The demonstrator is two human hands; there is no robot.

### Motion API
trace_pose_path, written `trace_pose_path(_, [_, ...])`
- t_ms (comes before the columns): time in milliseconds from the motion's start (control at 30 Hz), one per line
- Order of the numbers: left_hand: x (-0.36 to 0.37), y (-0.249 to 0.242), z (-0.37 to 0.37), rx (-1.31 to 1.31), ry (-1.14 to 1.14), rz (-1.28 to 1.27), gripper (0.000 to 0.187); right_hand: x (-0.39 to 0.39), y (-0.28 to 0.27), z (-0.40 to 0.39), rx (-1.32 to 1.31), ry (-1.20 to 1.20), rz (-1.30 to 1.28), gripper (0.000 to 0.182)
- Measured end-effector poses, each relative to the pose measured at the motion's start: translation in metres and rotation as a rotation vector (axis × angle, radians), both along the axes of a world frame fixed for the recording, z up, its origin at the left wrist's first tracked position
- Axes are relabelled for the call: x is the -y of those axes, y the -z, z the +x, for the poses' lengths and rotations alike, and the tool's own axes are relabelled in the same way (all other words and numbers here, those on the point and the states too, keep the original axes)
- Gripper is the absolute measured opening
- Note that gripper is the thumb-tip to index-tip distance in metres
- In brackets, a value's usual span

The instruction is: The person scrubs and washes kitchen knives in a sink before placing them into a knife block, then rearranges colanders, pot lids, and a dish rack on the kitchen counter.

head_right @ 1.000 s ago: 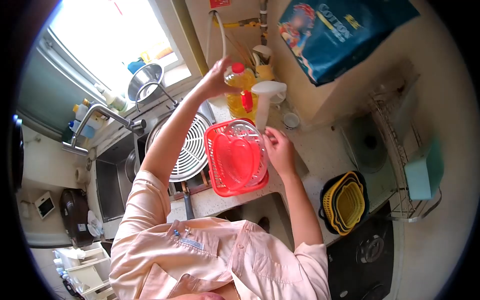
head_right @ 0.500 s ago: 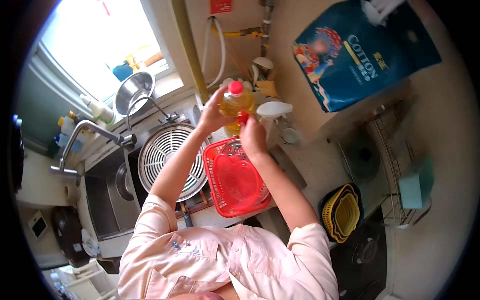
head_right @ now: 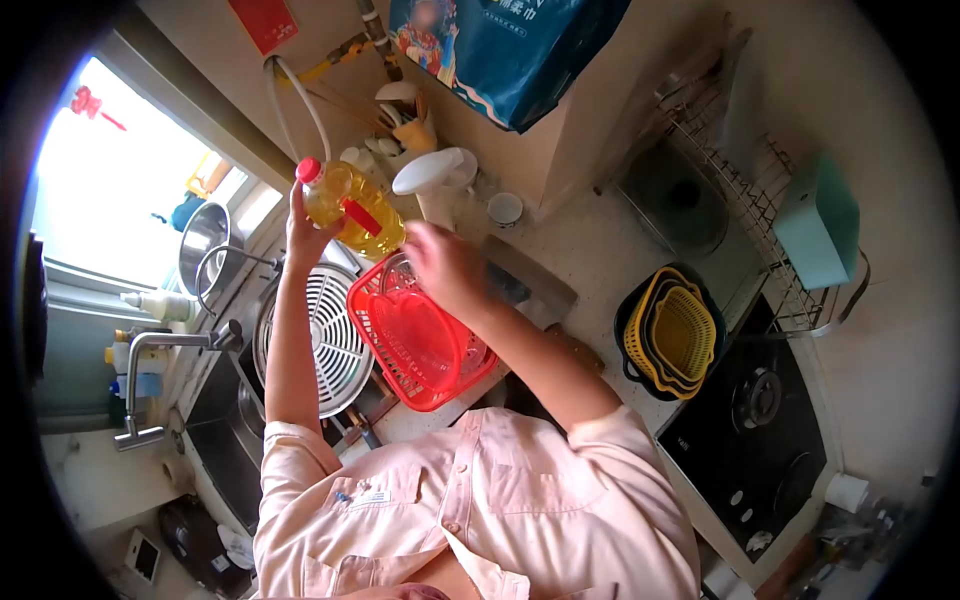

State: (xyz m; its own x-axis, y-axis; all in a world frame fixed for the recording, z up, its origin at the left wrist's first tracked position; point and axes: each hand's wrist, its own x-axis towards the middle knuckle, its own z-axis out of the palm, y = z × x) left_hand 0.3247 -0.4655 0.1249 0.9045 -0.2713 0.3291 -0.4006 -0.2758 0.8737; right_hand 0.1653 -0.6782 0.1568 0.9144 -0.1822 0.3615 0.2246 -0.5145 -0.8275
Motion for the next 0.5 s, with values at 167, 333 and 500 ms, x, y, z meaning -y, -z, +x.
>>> trace_pose_path(167, [0.001, -0.046, -0.058, 0.093, -0.52, 0.601, 0.081, 0.092, 0.065, -0.145, -0.272, 0.372, -0.447, 0.032])
trace_pose_path(333, [0.071, -0.041, -0.099, 0.004, -0.147, 0.168, 0.059, 0.112, 0.12, -0.212, -0.446, 0.258, -0.498, 0.046])
trace_pose_path(500, [0.142, 0.002, -0.055, -0.098, -0.073, 0.314, 0.059, 0.122, 0.141, -0.206, -0.439, 0.226, -0.454, 0.045])
